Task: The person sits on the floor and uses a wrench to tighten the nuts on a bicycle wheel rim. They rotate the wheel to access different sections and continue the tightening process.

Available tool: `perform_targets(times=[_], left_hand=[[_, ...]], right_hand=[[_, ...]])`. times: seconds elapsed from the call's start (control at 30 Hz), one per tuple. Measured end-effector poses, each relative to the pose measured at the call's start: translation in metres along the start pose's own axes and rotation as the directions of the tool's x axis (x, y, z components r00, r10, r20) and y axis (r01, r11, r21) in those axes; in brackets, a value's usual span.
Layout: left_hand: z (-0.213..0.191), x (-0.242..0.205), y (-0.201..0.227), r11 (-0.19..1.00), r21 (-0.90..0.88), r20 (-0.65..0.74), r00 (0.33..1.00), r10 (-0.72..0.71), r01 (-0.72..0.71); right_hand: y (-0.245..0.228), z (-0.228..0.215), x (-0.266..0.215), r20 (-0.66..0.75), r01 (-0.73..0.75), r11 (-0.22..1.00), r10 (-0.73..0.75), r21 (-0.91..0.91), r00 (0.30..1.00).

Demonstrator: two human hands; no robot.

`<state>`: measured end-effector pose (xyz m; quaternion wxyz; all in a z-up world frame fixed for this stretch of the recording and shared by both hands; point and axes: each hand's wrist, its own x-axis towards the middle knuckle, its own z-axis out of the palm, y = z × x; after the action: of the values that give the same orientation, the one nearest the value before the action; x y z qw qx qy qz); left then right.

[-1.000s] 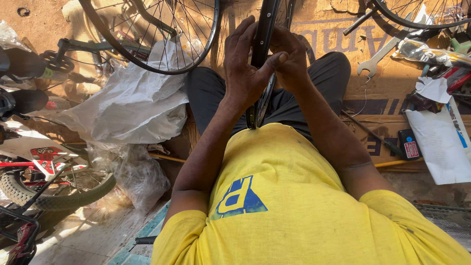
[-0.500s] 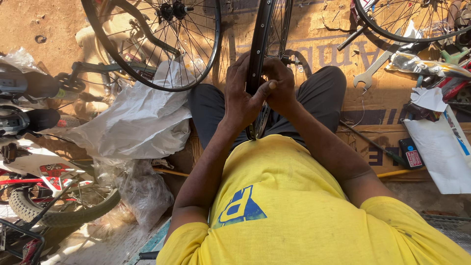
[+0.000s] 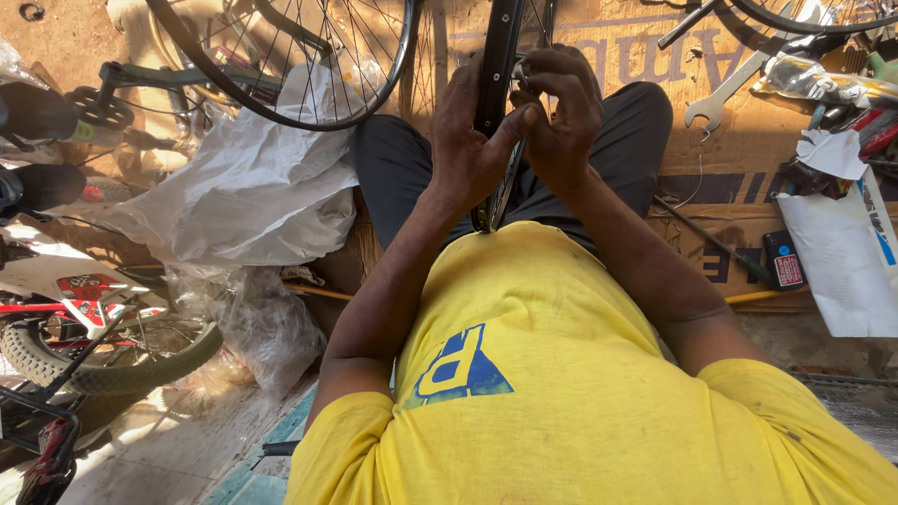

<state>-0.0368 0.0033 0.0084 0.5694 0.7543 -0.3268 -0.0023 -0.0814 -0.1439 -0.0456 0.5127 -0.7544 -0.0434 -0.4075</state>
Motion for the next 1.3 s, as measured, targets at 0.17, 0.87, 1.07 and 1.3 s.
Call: perform_targets(times=[0.17,0.87,1.07,1.3], left_hand=[[-0.006,0.009,0.001,0.98,0.149,-0.05,0.989,0.137,-0.128],[-0.01,0.027,-0.014,1.0,0.023,-0.023,1.0,0.008,-0.008],[-0.007,0.025,-0.018,0.998,0.056,-0.016,0.999,-0.036,0.037],[-0.003,0.023,-0.02,0.998,0.065,-0.01,1.0,0.004,-0.003]], right_hand=[[0.011,-0.004,-0.001,0.194,-0.23,0.897,0.167,0.377,0.967],[0.028,0.028,0.018,0.302,-0.259,0.94,0.185,0.224,0.935],[0.034,0.004,0.014,0.561,-0.437,0.872,0.255,0.218,0.788],[0.029,-0.009,0.019,0.536,-0.654,0.586,0.395,0.479,0.746]])
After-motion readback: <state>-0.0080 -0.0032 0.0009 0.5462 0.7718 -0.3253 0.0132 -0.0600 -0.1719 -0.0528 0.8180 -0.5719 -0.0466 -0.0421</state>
